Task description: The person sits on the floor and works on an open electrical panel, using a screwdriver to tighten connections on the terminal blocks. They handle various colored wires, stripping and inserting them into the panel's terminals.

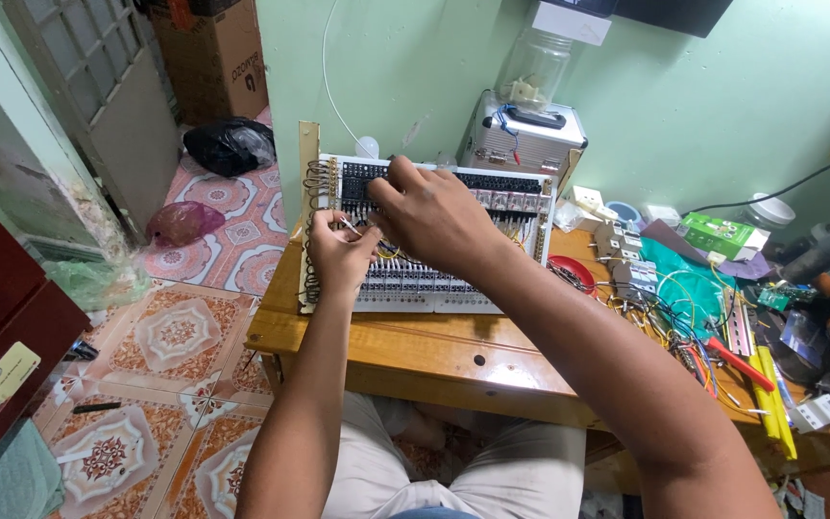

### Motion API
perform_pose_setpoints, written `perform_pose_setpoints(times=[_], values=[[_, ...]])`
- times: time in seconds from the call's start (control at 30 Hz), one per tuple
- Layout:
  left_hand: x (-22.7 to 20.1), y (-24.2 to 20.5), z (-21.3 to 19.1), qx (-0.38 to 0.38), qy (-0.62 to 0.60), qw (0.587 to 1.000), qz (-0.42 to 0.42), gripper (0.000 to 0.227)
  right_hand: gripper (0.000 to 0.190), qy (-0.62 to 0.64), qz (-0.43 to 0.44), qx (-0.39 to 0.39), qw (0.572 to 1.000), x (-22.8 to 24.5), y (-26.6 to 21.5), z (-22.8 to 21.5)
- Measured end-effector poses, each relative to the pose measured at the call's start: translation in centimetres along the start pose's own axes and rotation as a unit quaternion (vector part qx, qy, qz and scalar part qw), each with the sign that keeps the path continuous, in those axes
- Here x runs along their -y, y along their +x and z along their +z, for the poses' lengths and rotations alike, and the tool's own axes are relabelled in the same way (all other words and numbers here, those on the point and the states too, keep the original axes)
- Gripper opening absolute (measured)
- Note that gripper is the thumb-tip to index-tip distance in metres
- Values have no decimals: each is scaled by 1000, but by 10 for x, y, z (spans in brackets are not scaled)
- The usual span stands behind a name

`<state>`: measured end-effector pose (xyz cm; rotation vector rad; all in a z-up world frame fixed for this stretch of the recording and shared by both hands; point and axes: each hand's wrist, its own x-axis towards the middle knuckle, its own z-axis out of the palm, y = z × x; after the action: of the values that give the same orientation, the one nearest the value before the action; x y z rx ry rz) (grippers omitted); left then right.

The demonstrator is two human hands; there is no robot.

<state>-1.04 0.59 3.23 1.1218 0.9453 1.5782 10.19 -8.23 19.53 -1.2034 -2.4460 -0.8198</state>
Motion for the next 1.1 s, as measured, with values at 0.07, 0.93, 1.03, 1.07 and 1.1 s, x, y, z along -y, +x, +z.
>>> perform_pose_setpoints(times=[0.07, 0.93, 1.03, 1.07, 1.1], values=[[-4, -1, 0, 1, -14, 1000, -2, 52, 19, 11, 13, 3, 1000, -1, 0, 2], [-25, -10, -1, -23, 12, 999, -25, 50, 14, 42, 5, -4, 999, -2, 7, -15], [-24, -10, -1, -18, 16, 999, -25, 52, 15, 40, 8, 0, 999, -2, 6, -15], [-26, -11, -1, -18, 16, 999, -25, 52, 15, 39, 8, 0, 999, -2, 6, -15], [-29, -12, -2, -17, 14, 999, -24, 51, 15, 44, 5, 1, 999, -2, 6, -16]])
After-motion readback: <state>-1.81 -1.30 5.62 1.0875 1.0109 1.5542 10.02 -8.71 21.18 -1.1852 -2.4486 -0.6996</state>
